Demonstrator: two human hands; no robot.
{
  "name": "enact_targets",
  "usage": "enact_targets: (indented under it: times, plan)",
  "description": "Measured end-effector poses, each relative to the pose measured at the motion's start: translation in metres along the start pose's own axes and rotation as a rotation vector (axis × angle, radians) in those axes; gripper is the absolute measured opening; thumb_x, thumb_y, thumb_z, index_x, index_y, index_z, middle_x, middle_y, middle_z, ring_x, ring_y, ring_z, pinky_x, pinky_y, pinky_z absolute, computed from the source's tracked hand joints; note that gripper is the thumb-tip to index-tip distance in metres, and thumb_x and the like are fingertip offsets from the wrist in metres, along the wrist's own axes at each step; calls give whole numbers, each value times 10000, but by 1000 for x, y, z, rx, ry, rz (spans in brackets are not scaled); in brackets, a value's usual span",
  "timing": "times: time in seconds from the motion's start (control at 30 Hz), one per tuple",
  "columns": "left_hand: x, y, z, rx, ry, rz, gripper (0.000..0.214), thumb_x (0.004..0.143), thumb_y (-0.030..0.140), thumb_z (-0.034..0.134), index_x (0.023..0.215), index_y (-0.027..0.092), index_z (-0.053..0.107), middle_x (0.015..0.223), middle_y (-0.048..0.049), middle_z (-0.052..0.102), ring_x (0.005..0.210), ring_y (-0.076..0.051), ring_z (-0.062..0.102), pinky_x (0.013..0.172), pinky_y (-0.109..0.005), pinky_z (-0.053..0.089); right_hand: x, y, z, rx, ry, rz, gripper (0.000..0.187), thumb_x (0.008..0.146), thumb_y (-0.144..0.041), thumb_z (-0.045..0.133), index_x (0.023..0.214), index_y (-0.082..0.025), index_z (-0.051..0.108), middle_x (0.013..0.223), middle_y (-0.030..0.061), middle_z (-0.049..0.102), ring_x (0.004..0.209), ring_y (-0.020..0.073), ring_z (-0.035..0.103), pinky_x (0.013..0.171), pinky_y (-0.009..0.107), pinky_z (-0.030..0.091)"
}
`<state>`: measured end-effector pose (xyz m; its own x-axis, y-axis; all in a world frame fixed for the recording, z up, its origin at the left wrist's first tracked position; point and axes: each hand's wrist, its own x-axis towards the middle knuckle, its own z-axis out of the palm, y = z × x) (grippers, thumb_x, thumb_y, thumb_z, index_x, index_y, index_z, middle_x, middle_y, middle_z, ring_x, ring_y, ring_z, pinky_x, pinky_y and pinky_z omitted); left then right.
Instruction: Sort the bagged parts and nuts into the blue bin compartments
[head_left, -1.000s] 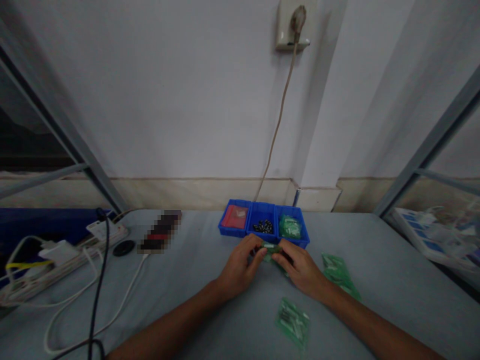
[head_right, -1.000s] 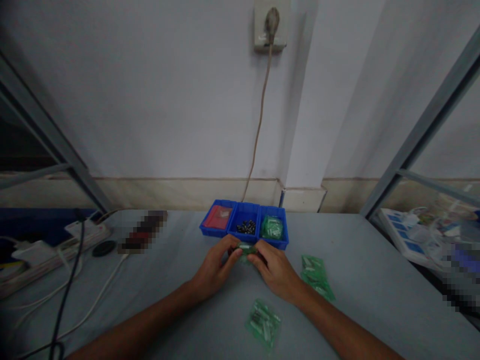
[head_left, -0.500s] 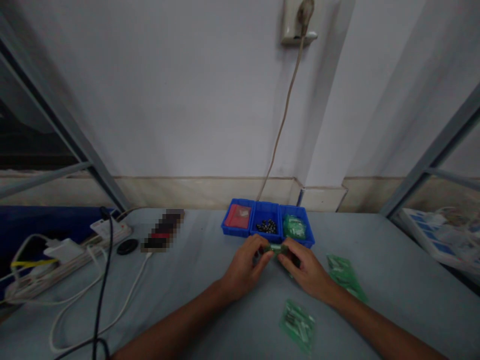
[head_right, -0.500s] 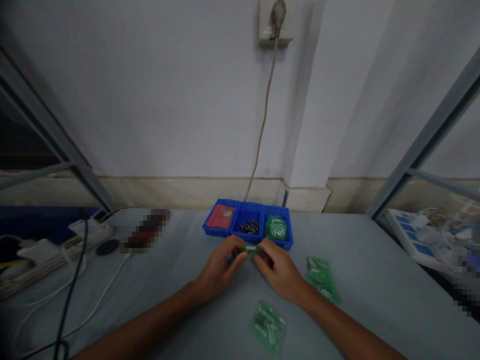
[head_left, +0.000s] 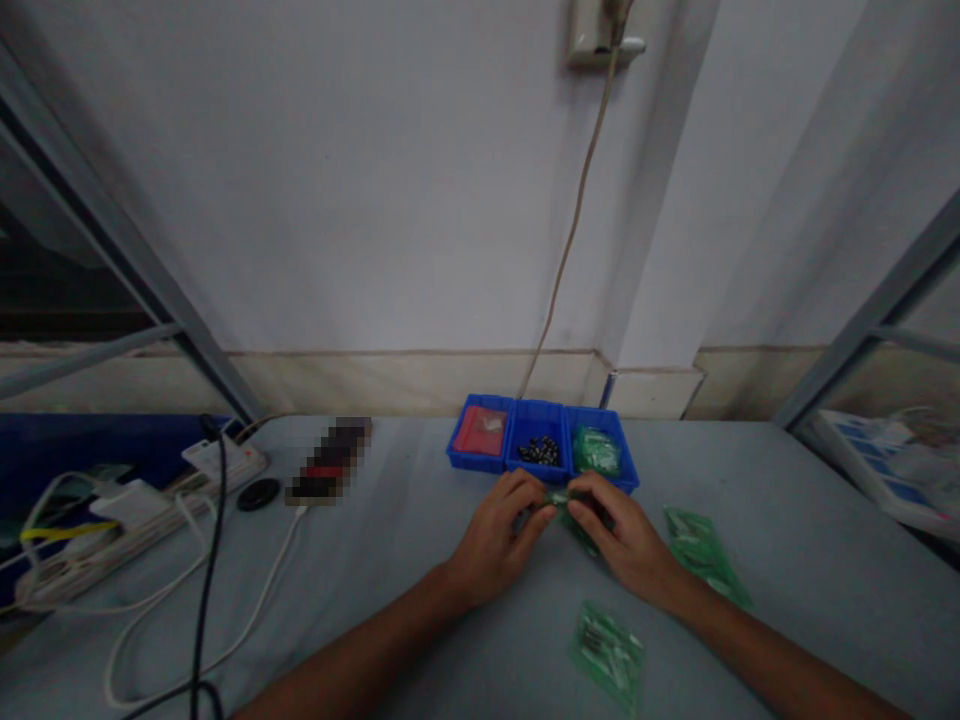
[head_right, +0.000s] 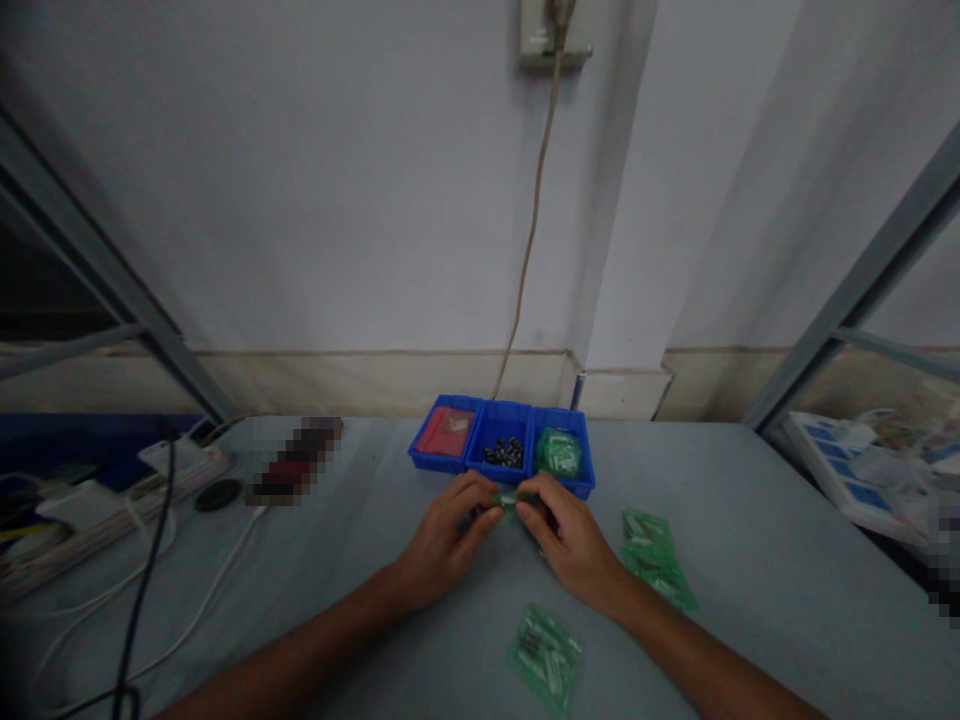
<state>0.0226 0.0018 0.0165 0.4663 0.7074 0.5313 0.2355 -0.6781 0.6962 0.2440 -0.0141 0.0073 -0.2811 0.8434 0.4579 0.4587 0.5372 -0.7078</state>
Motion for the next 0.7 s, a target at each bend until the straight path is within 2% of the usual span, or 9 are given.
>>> enact_targets:
  times: [0.27, 0.37, 0.5, 0.7]
  plan:
    - [-1, -2, 3, 5, 24, -34, 123, 1079, 302, 575, 1150, 214, 623, 1041, -73, 645, 964, -214, 602, 869, -344, 498, 1, -7, -4, 39, 27, -78, 189, 1091, -354, 537, 977, -243, 638, 908, 57, 654, 844, 232, 639, 767, 358, 524]
    - [-1, 0, 2, 12, 29, -17, 103, 1081, 296, 568, 1111, 214, 622, 1033, -79, 648, 956, -219, 600, 854, -348, 500, 1, -8, -4, 38, 16, -81, 195, 1094, -342, 529, 968, -243, 640, 899, 56, 656, 828, 228, 637, 746, 355, 520]
    - [0, 0, 1, 8, 44, -9, 75, 1078, 267, 573, 1068, 213, 624, 1021, -73, 649, 952, -217, 598, 854, -344, 496, 0, -5, -1, 5, -14, -7, 155, 1087, -372, 547, 1039, -251, 630, 874, 29, 626, 755, 206, 613, 673, 323, 494]
    - [0, -1, 1, 9, 27, -24, 77, 1065, 279, 597, 1084, 209, 621, 1016, -65, 647, 948, -210, 594, 851, -337, 490, 1, -5, -2, 15, -27, -69, 137, 1092, -328, 535, 1040, -247, 631, 940, 52, 648, 864, 228, 635, 781, 349, 518]
